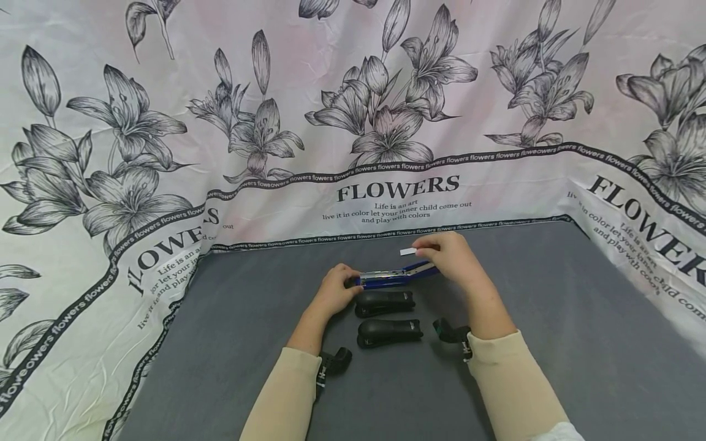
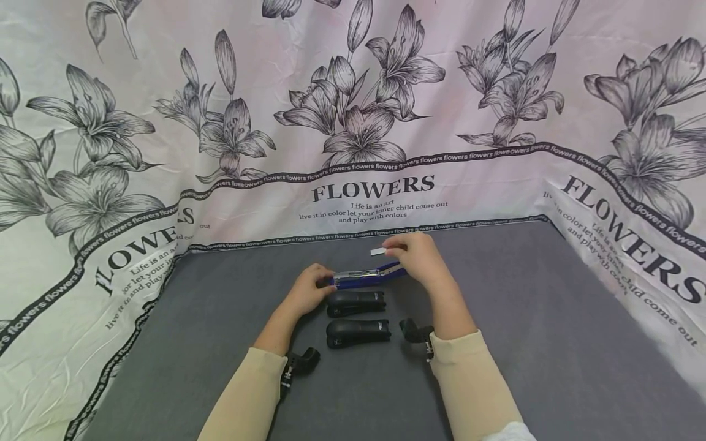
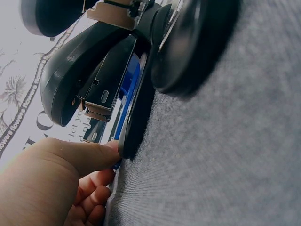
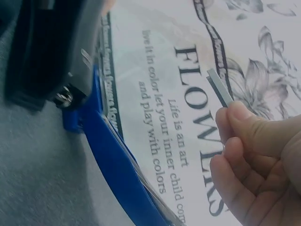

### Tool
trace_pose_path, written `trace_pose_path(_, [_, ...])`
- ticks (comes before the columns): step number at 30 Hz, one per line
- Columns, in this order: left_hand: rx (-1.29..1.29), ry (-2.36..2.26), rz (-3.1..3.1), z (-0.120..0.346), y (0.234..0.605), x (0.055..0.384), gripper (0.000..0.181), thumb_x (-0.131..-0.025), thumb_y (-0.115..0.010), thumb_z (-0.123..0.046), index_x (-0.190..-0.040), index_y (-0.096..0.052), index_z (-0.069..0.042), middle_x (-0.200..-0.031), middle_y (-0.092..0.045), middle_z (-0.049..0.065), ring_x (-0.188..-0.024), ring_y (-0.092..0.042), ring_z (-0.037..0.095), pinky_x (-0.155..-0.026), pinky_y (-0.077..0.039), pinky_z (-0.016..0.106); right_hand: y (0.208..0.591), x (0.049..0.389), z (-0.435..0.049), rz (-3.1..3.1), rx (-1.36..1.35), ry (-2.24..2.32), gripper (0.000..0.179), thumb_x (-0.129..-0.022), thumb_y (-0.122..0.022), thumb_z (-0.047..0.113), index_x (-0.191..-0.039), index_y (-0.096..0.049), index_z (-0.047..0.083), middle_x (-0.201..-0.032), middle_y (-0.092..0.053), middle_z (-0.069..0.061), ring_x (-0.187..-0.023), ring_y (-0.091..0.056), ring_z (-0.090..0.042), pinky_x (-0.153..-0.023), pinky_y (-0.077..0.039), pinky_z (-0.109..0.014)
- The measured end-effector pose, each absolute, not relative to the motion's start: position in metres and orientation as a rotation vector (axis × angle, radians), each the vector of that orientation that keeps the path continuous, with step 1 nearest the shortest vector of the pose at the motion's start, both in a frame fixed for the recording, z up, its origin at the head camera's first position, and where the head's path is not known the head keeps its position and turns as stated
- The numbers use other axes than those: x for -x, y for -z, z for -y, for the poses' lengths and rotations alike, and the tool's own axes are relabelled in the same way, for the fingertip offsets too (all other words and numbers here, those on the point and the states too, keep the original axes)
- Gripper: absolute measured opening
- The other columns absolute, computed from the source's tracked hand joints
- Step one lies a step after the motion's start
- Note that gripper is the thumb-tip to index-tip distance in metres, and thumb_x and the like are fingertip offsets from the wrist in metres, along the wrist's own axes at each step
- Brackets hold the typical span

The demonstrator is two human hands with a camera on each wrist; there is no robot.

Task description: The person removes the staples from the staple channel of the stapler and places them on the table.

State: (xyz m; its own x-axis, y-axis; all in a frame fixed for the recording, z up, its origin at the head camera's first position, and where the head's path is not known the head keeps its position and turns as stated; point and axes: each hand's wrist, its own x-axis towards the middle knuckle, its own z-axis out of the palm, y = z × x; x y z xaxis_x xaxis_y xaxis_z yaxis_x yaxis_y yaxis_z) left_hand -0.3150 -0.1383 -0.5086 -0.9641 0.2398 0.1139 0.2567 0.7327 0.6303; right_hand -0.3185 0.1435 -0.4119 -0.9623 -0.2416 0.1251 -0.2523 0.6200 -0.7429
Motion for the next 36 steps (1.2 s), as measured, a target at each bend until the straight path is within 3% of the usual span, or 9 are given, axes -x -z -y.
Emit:
trace_pose_path(11, [0.410, 1.076, 2.905, 0.139, 0.511, 0.316, 0.033, -0.097, -0.074, -0.018, -0.127, -0.072, -0.005, -0.117, -0.061, 0.007, -0.108, -0.056, 0.026, -0.095, -0.046, 0.046, 0.410, 0.319, -0.170, 2.785, -0.335, -1.347, 0.029, -0.104, -0.064, 0.016, -0.129, -0.071, 0.002, -0.128, -0.068, -0.019, -0.110, -0.066, -0.032, -0.090, -0.052, -0.049])
trace_pose_path(25, [0.429, 1.085, 2.891, 0.140, 0.510, 0.315, 0.032, -0.096, -0.074, -0.017, -0.126, -0.072, -0.005, -0.117, -0.061, 0.007, -0.107, -0.056, 0.025, -0.094, -0.046, 0.046, 0.416, 0.321, -0.201, 2.732, -0.232, -1.332, 0.030, -0.104, -0.063, 0.017, -0.128, -0.071, 0.001, -0.118, -0.069, -0.022, -0.103, -0.064, -0.036, -0.088, -0.050, -0.051])
trace_pose_path(36, [0.411, 1.086, 2.897, 0.139, 0.510, 0.315, 0.033, -0.097, -0.074, -0.018, -0.127, -0.072, -0.005, -0.117, -0.061, 0.007, -0.107, -0.055, 0.025, -0.094, -0.046, 0.046, 0.424, 0.320, -0.224, 2.679, -0.117, -1.365, 0.032, -0.105, -0.063, 0.020, -0.128, -0.070, -0.001, -0.121, -0.068, -0.025, -0.104, -0.066, -0.038, -0.093, -0.048, -0.056])
